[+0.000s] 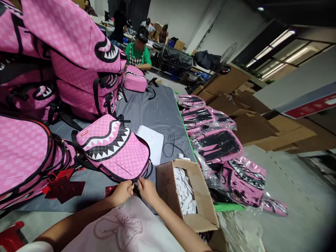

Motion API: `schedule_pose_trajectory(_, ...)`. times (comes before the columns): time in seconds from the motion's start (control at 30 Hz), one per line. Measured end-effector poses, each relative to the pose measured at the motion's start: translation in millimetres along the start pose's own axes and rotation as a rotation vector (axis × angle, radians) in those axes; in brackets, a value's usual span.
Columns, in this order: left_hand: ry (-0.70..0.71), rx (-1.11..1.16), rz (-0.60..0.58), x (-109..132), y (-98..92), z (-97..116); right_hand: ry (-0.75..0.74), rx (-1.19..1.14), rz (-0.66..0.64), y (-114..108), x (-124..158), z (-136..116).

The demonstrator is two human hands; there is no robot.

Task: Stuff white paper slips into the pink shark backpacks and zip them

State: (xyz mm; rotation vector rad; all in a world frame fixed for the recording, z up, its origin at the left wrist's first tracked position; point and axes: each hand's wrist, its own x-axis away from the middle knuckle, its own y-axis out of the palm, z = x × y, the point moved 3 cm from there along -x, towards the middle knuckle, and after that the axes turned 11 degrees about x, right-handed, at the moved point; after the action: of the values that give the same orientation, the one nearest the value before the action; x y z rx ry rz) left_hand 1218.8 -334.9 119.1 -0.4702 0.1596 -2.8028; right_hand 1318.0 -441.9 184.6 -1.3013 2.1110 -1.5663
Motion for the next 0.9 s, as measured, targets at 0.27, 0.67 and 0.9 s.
schedule_pose_trajectory(0.27, -0.079, 0.07, -0.006, -6, 1.7, 6, 0.149, 0.107, -0.019, 40, 10, -18)
schedule_pose_trajectory(0.67, -0.624, 0.605, 0.215, -1, -19.1, -9, -0.005, 0.385, -0.116, 14, 4, -2)
schedule_pose_trajectory(0.9, -0.526, 0.533, 0.32, -18, -14.8, -8, -0.244, 0.542, -0.165, -33, -30, 6)
